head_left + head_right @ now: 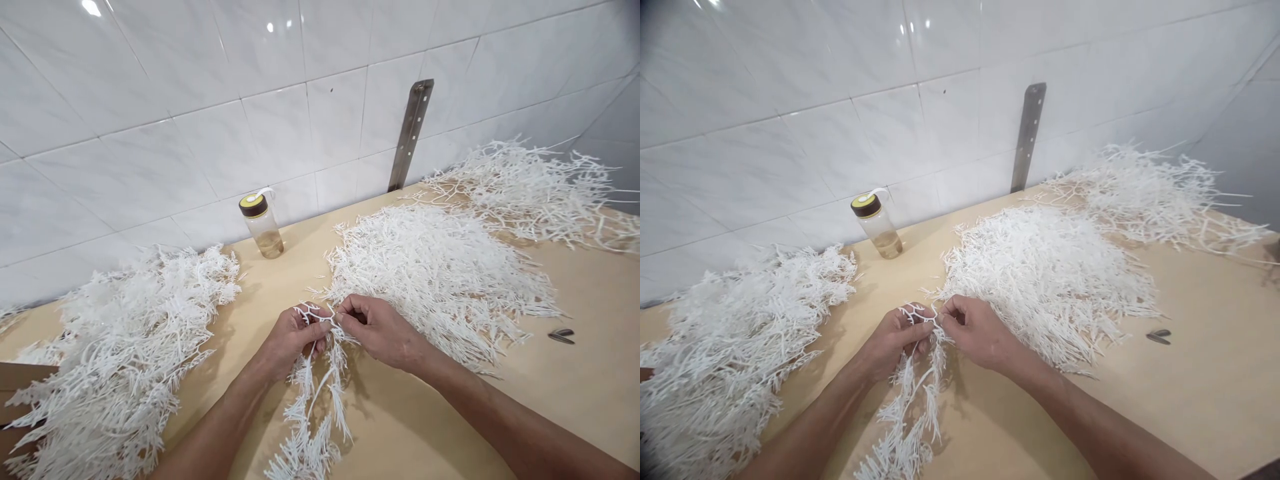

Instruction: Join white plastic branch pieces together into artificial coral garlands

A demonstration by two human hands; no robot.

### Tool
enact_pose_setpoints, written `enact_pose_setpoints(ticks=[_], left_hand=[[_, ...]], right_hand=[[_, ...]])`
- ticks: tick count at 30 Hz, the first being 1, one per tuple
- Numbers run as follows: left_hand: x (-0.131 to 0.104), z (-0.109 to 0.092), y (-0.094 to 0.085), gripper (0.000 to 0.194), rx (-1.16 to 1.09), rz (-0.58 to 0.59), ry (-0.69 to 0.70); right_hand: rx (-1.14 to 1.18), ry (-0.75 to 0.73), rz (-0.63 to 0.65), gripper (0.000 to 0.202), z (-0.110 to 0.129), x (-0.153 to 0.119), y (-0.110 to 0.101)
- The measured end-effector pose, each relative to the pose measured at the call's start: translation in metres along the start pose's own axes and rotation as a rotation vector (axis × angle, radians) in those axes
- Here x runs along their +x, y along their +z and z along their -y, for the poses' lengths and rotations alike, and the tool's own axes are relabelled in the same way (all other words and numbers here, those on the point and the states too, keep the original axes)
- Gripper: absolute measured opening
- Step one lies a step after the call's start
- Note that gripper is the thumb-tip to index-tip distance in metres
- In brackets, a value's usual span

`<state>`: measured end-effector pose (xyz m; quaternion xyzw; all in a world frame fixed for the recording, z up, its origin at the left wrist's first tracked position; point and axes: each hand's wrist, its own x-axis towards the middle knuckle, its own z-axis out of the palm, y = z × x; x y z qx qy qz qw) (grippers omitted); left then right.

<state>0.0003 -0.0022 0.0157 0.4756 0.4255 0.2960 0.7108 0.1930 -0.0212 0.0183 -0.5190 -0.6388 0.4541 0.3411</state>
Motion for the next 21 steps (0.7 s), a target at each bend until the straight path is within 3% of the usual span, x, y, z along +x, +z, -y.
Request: enact_pose_setpoints(ticks=[4,8,14,21], left_hand=[[-0.0004,-0.0010,0.0000,0.035,-0.052,0.059,-0.013],[-0.0012,-0.0023,0.0002,0.043,0.033,0.066,-0.064],[-0.0031,-0.0041,0.0013,0.037,0.037,0.065,-0.074],[-0.0022,-0.0006,0.0003,0.036,0.041,0.039,-0.081]], right_hand=[[-0.004,-0.035,0.000,0.018,-0.0001,0.0001,-0.0002],[0.002,-0.031,-0.006,0.016,-0.0023,-0.0006,0.0003],[0.087,-0.002,-0.011,0.013,-0.0054,0.0007,0.0006],[0.220,0.043,0.010,0.030,-0.0018,-0.0005,-0.0023]])
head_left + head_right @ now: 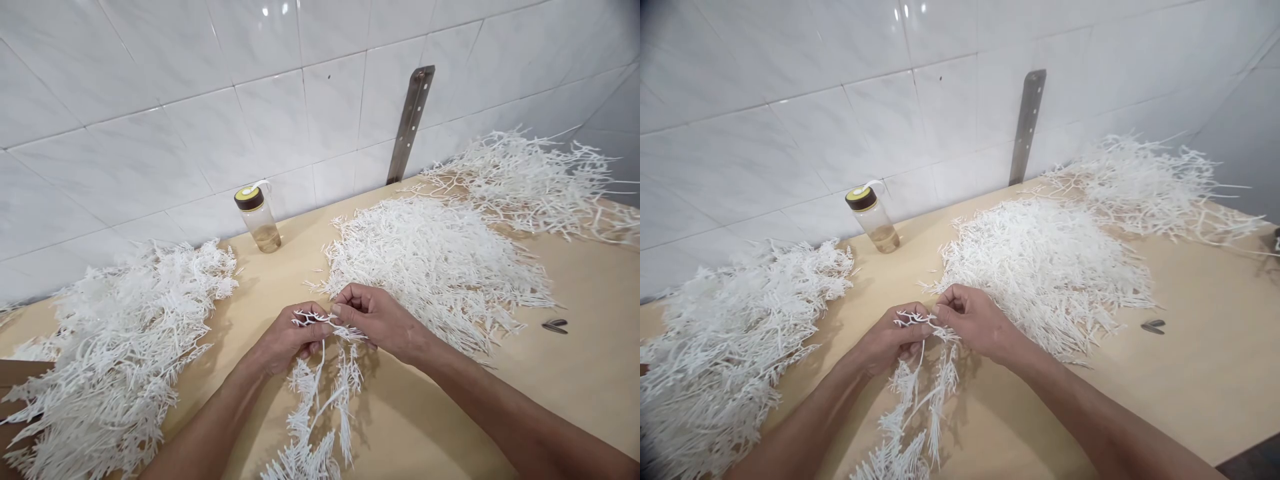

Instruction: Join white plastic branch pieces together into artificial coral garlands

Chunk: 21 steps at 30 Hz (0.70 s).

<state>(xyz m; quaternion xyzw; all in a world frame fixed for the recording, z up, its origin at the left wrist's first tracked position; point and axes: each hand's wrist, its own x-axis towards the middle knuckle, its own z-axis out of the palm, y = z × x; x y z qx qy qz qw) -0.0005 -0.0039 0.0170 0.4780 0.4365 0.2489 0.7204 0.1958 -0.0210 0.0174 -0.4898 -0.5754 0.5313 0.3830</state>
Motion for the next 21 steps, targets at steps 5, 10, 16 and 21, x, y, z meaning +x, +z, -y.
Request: enact_pose_setpoints(ticks=[5,10,16,21], left_hand=[[0.002,0.002,-0.001,0.034,-0.117,-0.079,0.044],[0.005,0.003,-0.001,0.033,-0.156,-0.160,0.061],[0.002,0.001,0.001,0.033,-0.103,-0.084,0.042],[0.000,-0.006,0.000,0.036,0.062,-0.029,0.095]], right_hand=[[0.101,0.022,0.039,0.031,0.003,-0.003,0.004],[0.090,0.094,0.028,0.034,0.000,-0.003,0.005],[0.085,0.069,-0.026,0.035,-0.007,0.000,0.005],[-0.027,0.047,-0.066,0.033,-0.006,0.001,0.003]])
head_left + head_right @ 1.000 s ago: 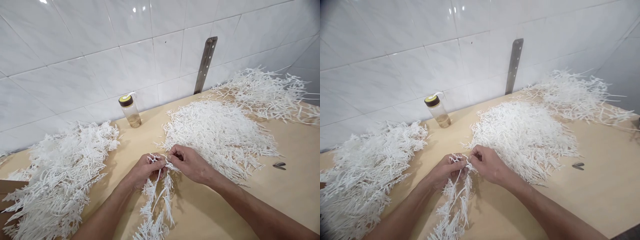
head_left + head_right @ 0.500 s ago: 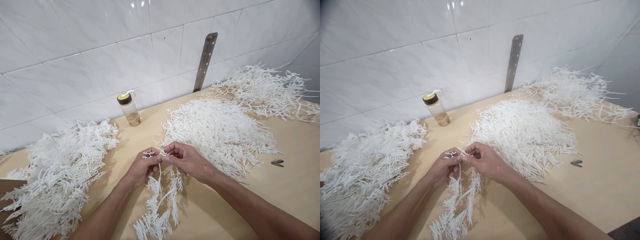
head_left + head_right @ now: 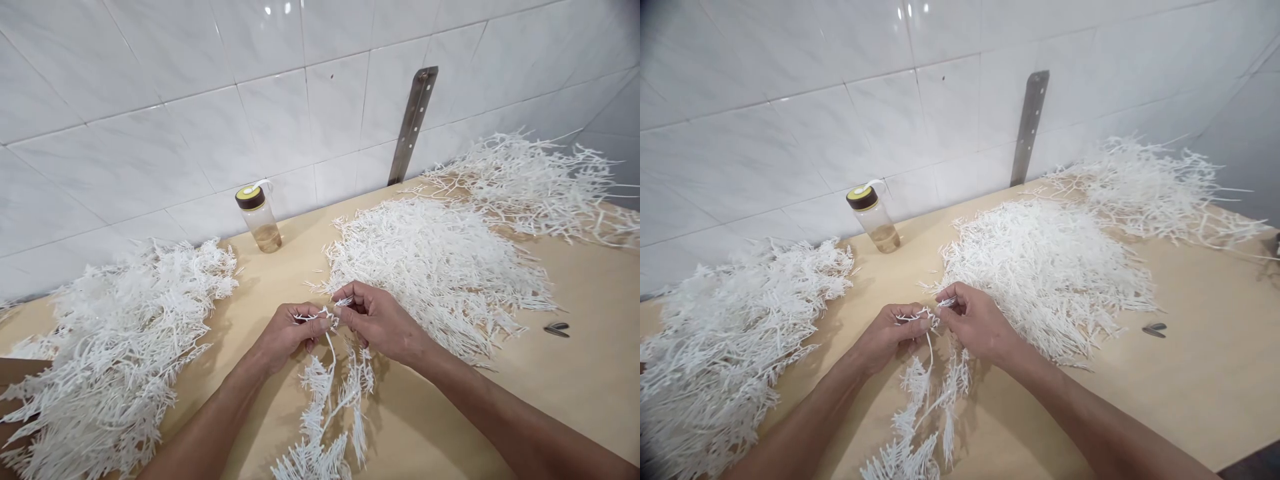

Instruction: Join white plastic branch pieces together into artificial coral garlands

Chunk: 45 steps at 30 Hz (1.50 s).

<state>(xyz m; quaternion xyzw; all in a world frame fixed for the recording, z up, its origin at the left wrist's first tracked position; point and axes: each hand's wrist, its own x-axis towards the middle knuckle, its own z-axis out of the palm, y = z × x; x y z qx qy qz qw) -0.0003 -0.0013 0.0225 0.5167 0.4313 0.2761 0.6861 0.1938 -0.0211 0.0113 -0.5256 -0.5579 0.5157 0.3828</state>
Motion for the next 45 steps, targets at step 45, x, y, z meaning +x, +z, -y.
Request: enact_pose_setpoints(ticks=[45], left_hand=[[0.001,0.006,0.014,0.041,-0.102,-0.341,-0.087]], right_hand=[[-0.348,-0.372,-0.183,0.027,0.003,-0.004,-0.003]])
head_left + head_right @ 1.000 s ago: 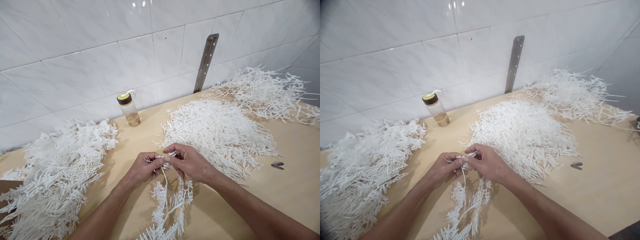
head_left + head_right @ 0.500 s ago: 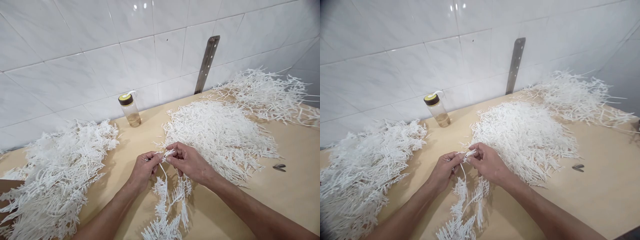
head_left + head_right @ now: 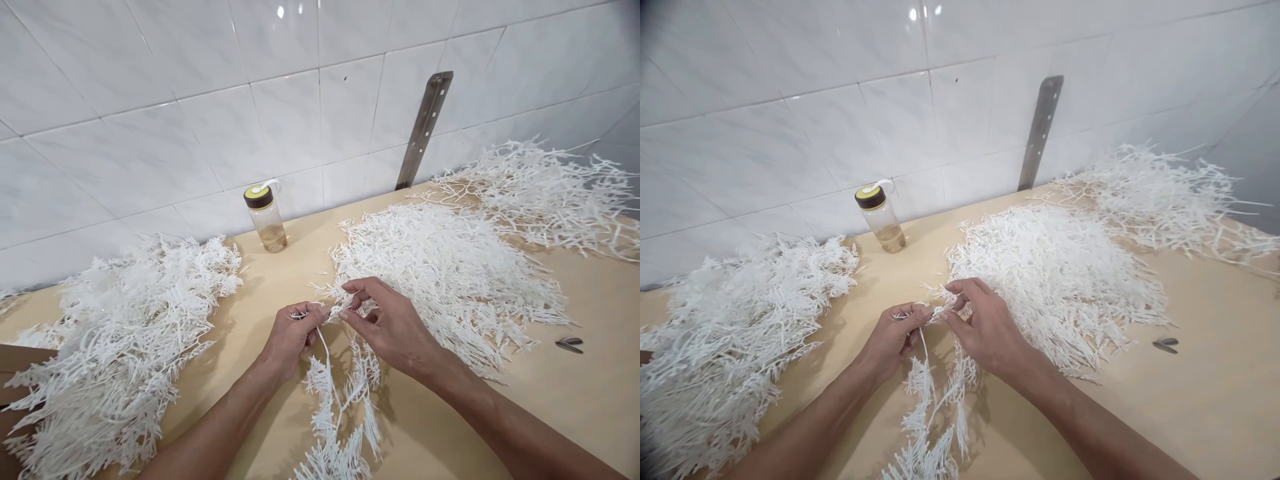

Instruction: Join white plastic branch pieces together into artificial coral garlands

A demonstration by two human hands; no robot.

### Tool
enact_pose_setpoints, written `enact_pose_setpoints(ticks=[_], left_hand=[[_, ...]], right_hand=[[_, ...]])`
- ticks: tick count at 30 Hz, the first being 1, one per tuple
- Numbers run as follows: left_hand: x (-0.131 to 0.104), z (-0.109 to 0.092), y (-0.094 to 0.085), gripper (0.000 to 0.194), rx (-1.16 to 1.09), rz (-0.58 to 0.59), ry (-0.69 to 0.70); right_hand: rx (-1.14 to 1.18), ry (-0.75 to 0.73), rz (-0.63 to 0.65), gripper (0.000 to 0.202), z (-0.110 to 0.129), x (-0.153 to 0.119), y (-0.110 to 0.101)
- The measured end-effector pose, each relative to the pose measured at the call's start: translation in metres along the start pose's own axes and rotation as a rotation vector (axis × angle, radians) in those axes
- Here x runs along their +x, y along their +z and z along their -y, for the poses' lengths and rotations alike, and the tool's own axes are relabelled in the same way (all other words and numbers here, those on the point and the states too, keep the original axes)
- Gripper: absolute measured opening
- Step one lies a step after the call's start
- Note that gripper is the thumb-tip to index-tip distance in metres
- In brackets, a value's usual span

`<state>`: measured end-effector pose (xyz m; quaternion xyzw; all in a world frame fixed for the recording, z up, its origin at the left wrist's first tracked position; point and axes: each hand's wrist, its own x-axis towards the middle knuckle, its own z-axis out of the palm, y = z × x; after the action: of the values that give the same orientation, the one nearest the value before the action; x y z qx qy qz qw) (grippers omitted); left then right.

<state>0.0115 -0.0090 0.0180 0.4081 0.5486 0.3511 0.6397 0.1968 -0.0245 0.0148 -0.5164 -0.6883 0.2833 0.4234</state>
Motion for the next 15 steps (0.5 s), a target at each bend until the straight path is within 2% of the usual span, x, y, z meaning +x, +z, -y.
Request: enact_pose_setpoints(ticks=[3,6,10,15], left_hand=[[0.001,0.001,0.000,0.040,-0.011,-0.039,0.016],[0.002,0.002,0.001,0.039,-0.030,-0.038,0.025],[0.002,0.004,0.000,0.038,-0.065,0.018,0.009],[0.003,0.006,-0.002,0.036,-0.115,0.094,-0.008]], right_hand=[[-0.053,-0.200,-0.033,0.016,0.002,0.000,-0.003],[-0.100,-0.315,-0.022,0.012,-0.003,0.001,0.000],[-0.161,-0.320,-0.031,0.011,-0.011,0.001,0.006],[-0.147,-0.305,-0.010,0.010,-0.009,0.002,0.005]])
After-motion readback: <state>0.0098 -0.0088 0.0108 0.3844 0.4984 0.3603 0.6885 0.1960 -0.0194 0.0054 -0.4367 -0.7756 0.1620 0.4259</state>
